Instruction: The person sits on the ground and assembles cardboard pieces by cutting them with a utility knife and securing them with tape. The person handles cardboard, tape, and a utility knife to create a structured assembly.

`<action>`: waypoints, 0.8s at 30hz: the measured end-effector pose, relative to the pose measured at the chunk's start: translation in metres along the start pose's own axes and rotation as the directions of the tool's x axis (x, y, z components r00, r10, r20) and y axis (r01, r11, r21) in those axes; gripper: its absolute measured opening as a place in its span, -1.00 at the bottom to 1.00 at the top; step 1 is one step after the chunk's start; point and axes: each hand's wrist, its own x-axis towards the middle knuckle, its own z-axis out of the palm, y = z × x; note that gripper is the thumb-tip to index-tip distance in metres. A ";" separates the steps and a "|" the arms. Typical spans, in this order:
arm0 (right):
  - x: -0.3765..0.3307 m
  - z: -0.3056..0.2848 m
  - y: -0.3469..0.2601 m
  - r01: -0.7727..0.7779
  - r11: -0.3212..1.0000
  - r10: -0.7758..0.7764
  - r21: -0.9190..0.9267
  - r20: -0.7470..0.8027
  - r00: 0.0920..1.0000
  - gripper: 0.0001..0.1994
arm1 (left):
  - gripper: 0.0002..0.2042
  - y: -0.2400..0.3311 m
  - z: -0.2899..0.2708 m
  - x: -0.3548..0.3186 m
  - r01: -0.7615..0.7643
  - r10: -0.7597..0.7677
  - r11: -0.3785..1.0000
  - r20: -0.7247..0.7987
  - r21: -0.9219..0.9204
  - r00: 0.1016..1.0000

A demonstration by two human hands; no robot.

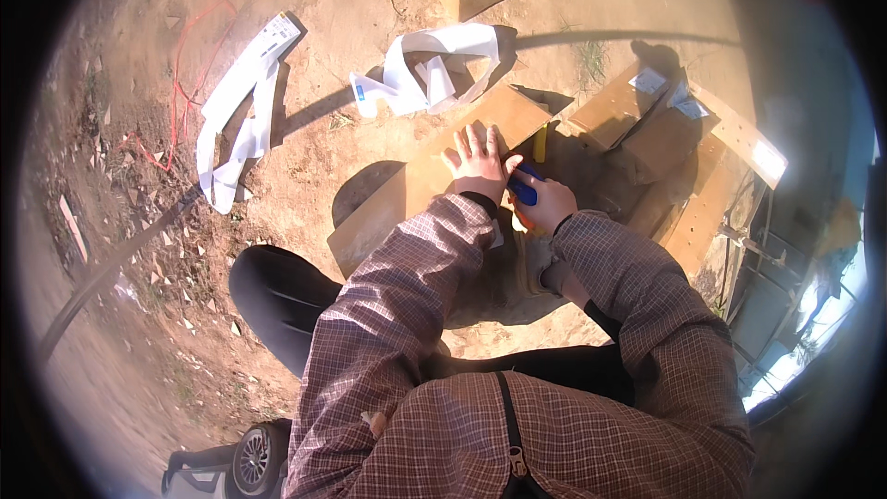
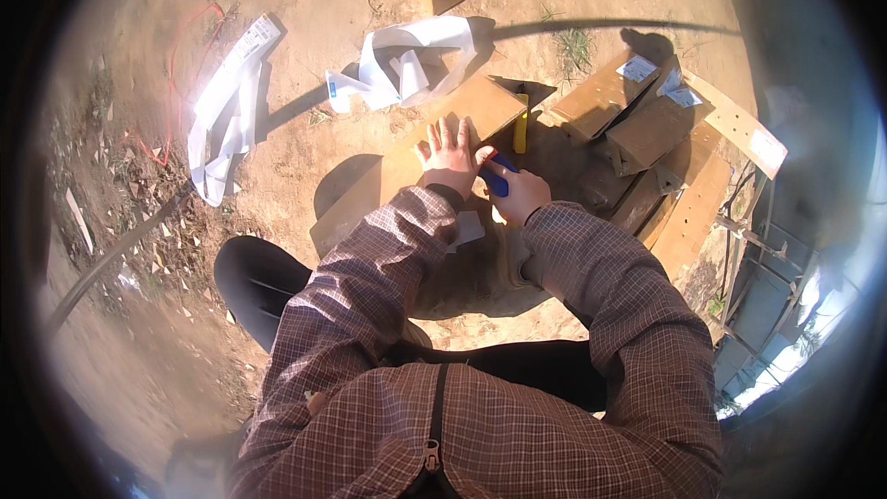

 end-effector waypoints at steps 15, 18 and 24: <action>-0.015 0.022 -0.019 0.008 0.980 0.014 0.199 -0.110 0.994 -0.34 | -0.26 -0.068 -0.105 0.130 -0.182 0.272 0.937 0.294 -0.298 0.917; 0.018 0.033 -0.040 0.126 0.988 -0.132 -0.087 -0.064 0.989 -0.39 | -0.38 -0.054 -0.103 0.128 -0.156 0.234 0.958 0.339 -0.242 0.911; -0.042 0.063 -0.063 0.441 0.856 -0.418 -0.270 0.140 0.898 -0.39 | -0.40 -0.047 -0.062 0.064 -0.348 0.358 0.925 0.043 -0.154 0.933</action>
